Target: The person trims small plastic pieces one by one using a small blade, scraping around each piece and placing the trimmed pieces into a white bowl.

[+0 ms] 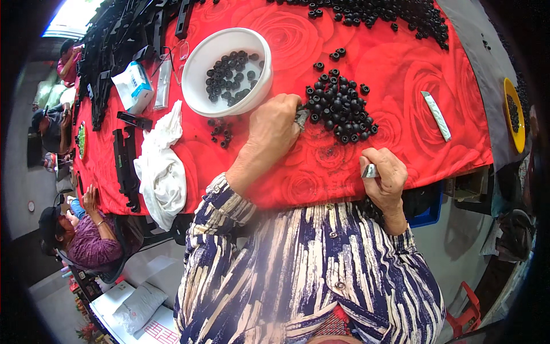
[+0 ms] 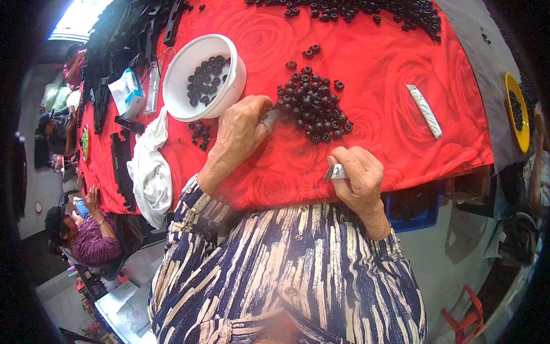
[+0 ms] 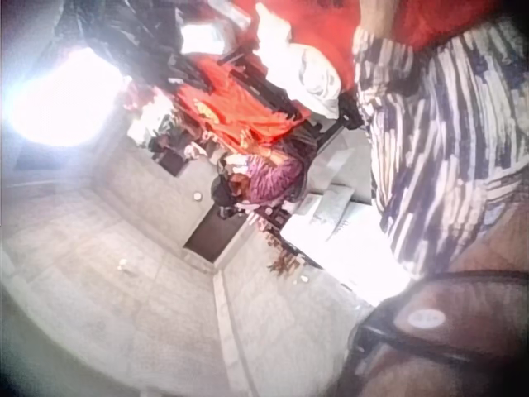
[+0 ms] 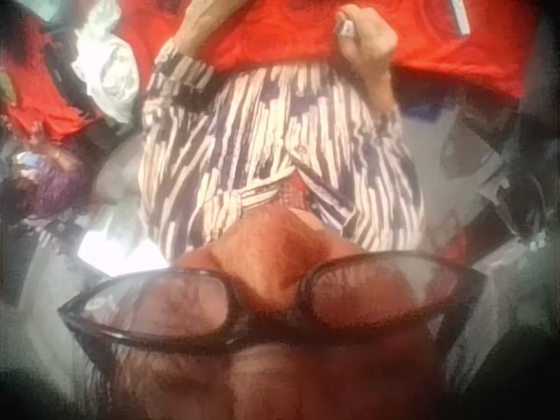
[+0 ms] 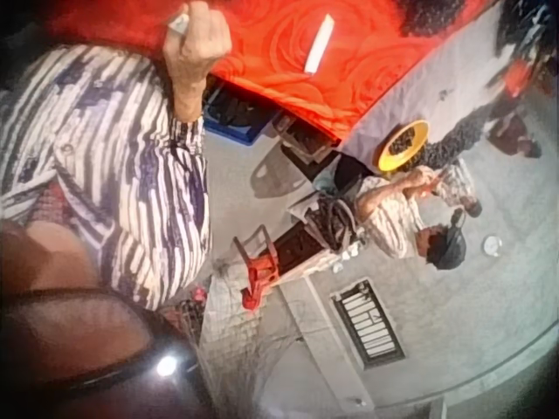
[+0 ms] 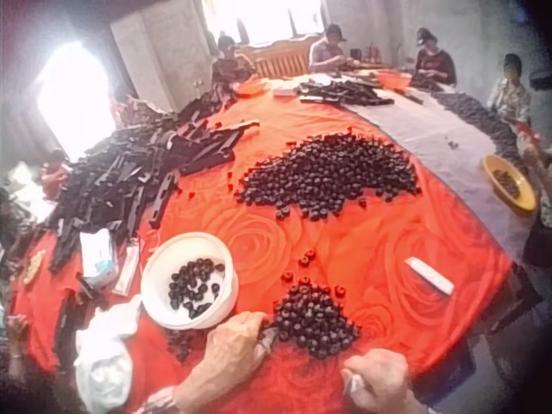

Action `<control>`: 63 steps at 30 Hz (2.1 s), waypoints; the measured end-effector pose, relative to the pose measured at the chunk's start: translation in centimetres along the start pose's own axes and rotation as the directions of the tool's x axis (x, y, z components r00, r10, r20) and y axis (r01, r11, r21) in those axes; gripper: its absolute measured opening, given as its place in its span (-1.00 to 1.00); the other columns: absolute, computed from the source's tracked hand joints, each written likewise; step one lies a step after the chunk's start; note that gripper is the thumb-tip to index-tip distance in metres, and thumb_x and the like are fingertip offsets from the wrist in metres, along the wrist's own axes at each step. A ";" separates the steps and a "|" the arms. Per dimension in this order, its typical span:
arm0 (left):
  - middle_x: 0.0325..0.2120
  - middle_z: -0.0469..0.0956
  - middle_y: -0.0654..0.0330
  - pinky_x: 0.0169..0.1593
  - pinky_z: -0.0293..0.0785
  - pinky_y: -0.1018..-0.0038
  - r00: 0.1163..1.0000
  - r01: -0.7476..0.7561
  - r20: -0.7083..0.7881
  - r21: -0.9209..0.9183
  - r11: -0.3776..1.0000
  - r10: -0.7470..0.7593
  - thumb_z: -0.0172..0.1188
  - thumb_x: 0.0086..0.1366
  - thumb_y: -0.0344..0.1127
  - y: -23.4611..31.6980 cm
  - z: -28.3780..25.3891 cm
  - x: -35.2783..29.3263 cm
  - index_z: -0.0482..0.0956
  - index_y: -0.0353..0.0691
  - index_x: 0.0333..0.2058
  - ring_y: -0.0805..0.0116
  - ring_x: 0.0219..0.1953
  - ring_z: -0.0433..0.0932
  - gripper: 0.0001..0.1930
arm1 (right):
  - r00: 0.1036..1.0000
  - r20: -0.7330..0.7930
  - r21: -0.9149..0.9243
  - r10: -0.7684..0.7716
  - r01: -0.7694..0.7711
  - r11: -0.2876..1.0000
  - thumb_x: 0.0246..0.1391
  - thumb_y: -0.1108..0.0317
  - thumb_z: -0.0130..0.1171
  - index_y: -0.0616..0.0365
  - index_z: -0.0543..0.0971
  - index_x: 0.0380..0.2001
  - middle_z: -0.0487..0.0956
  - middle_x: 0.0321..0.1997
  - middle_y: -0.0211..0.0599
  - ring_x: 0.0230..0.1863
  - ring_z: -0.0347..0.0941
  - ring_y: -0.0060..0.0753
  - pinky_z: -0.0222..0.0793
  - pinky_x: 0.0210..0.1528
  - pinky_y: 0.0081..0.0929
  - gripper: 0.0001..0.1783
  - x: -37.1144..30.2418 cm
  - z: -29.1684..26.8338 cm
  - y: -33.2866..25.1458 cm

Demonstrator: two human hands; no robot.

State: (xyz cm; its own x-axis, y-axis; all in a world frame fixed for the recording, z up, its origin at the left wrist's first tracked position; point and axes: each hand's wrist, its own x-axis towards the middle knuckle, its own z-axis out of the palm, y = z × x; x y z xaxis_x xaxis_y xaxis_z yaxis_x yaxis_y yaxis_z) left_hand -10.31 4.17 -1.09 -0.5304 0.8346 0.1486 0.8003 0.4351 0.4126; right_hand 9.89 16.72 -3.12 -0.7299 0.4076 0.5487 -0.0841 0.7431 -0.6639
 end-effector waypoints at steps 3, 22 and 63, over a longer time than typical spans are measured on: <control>-0.43 0.51 0.02 -0.29 0.42 0.27 0.998 -0.058 0.024 -0.029 0.998 0.058 0.18 0.08 -0.39 0.5 0.3 -0.5 0.50 -0.26 -0.25 0.01 -0.34 0.51 -0.78 | 1.000 -0.001 -0.012 0.027 -0.027 1.000 -0.22 0.58 0.22 0.23 0.48 -0.42 0.31 -0.65 -0.30 -0.66 0.27 -0.29 0.18 -0.58 -0.40 -0.79 -0.4 -0.1 0.5; -0.36 0.49 0.26 -0.34 0.47 0.60 0.708 0.586 0.706 -0.570 -0.576 0.022 0.03 0.28 -0.34 6.0 0.3 -6.0 0.47 -0.28 -0.20 0.54 -0.36 0.48 -0.82 | 1.000 -0.030 0.237 0.007 0.001 0.972 -0.35 0.55 0.35 0.28 0.55 -0.27 0.44 -0.41 -0.23 -0.50 0.44 -0.36 0.35 -0.55 -0.51 -0.58 0.6 1.3 -2.9; -0.53 0.54 0.24 -0.40 0.48 0.53 0.583 0.772 0.792 -0.469 -0.428 0.184 0.23 0.12 -0.27 5.4 1.2 -8.4 0.58 -0.29 -0.36 0.51 -0.54 0.47 -0.80 | 0.940 0.341 0.516 -0.025 -0.164 0.841 -0.26 0.41 0.38 0.24 0.56 -0.37 0.48 -0.51 -0.25 -0.53 0.45 -0.35 0.32 -0.53 -0.51 -0.69 0.2 -0.7 -1.9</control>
State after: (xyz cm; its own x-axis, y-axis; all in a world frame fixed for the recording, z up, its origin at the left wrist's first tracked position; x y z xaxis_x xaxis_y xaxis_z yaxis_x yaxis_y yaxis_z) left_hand -1.21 -0.08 -1.24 0.0595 0.8337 -0.5490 -0.8836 0.2999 0.3597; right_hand 10.40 15.74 -1.43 -0.9150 0.1834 0.3594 -0.3006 0.2841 -0.9105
